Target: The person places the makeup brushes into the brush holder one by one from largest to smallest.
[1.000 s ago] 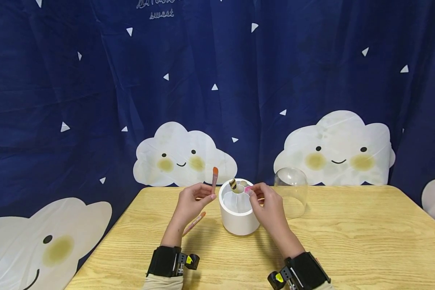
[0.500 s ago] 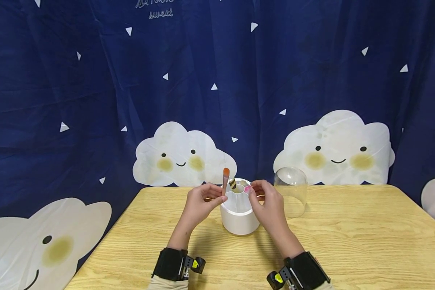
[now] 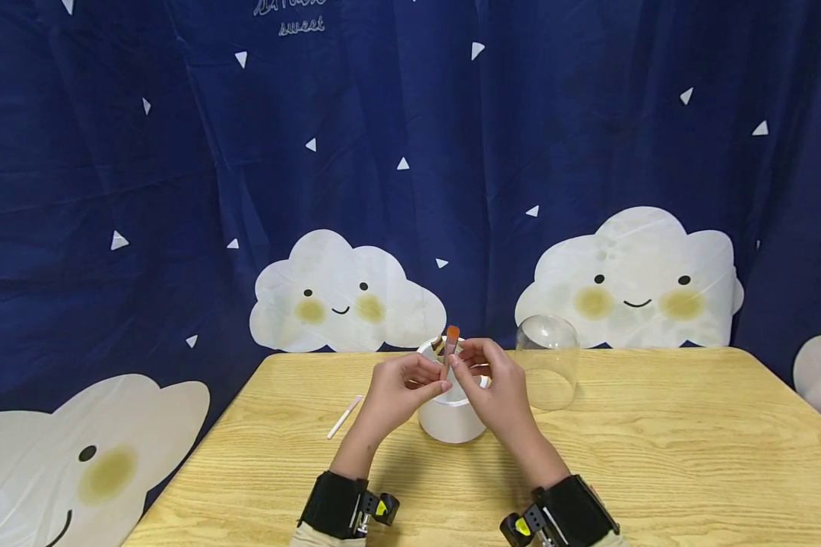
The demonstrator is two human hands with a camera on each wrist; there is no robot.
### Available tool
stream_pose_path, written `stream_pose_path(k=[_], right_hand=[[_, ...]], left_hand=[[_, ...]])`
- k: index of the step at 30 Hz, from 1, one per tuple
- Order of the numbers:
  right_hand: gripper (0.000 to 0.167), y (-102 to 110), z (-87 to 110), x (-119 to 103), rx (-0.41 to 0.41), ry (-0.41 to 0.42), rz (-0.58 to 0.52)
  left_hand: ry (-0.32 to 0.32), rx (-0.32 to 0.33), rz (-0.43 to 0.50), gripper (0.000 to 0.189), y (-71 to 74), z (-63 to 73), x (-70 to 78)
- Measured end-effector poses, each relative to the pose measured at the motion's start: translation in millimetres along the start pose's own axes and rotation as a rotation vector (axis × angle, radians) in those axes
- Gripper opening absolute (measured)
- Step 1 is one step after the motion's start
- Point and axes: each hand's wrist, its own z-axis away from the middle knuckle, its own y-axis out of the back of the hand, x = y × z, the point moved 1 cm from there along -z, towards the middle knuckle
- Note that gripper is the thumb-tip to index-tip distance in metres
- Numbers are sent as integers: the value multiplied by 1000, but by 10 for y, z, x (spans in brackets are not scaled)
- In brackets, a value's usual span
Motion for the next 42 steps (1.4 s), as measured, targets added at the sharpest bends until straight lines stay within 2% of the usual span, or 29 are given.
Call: stream_pose_path(k=[9, 21, 24, 30, 33, 36, 42], right_hand=[[18, -32, 6, -29, 24, 52, 8], [13, 3, -5, -23, 13, 21, -20], [14, 9, -7, -15, 27, 21, -16], [14, 22, -17, -3, 53, -3, -13], [12, 18, -21, 9, 46, -15, 9], [10, 13, -18, 18, 39, -15, 38], [10, 7, 0, 28, 28, -15, 75]], left_hand=[[-33, -40, -5, 12, -94, 2, 17], [-21, -64, -53, 16, -86, 0, 55], [-23, -25, -76, 15, -41, -5, 51], [30, 151, -111, 10, 84, -14, -12], [46, 199, -150, 11, 135, -10, -53], [54, 177, -213, 17, 168, -1, -96], [40, 74, -358, 24, 170, 15, -180]])
